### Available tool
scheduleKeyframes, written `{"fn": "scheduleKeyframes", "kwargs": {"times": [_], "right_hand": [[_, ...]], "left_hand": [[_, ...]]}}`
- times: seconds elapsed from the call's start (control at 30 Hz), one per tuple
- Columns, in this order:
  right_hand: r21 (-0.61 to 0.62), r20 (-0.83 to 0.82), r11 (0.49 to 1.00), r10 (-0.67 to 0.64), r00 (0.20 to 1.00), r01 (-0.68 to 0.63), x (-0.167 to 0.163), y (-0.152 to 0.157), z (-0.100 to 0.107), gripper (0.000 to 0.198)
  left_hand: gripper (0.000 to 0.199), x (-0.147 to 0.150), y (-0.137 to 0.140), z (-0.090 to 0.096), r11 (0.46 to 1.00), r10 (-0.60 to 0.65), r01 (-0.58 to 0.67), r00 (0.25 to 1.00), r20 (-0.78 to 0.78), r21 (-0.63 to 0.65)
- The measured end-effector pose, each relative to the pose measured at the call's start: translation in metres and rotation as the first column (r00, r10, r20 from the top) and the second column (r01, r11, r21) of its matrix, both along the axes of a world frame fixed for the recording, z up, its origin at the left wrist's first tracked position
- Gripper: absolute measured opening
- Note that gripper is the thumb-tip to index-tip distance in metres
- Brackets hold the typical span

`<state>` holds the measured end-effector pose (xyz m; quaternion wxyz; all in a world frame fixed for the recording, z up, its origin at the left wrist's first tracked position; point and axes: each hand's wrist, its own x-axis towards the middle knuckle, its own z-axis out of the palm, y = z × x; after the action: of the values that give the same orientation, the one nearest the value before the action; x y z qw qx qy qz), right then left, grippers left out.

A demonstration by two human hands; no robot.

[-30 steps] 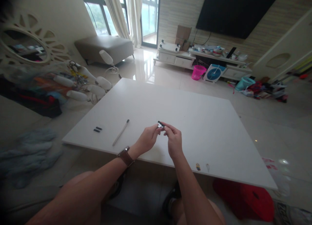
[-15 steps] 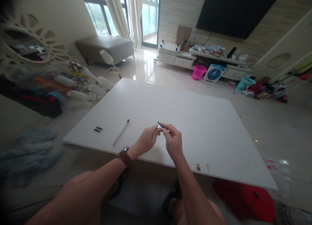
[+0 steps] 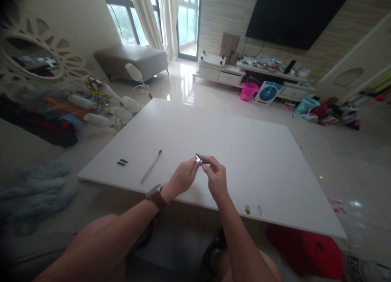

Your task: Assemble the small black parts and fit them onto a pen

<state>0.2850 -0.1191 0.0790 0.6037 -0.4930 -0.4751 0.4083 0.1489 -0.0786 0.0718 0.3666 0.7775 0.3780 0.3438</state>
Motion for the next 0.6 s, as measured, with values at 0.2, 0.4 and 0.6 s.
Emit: {"fn": "scheduleKeyframes", "kwargs": {"times": [0.2,0.4,0.6], "right_hand": [[-0.135,-0.341,0.990,-0.019,0.940,-0.029,0.001,0.002,0.003,0.022],[-0.144,-0.317,0.989,-0.068,0.946,0.023,-0.004,0.003,0.004,0.024],[-0.026,-0.067,1.000,-0.012,0.998,0.010,-0.001,0.000,-0.001,0.028]], "left_hand": [[0.036,-0.003,0.002,0.011,0.997,-0.068,0.070,0.997,0.034,-0.031],[0.036,-0.003,0.002,0.011,0.997,-0.060,0.063,0.996,0.065,-0.036],[0.034,-0.004,0.003,0.006,0.999,-0.035,0.035,0.999,0.020,0.013]]}}
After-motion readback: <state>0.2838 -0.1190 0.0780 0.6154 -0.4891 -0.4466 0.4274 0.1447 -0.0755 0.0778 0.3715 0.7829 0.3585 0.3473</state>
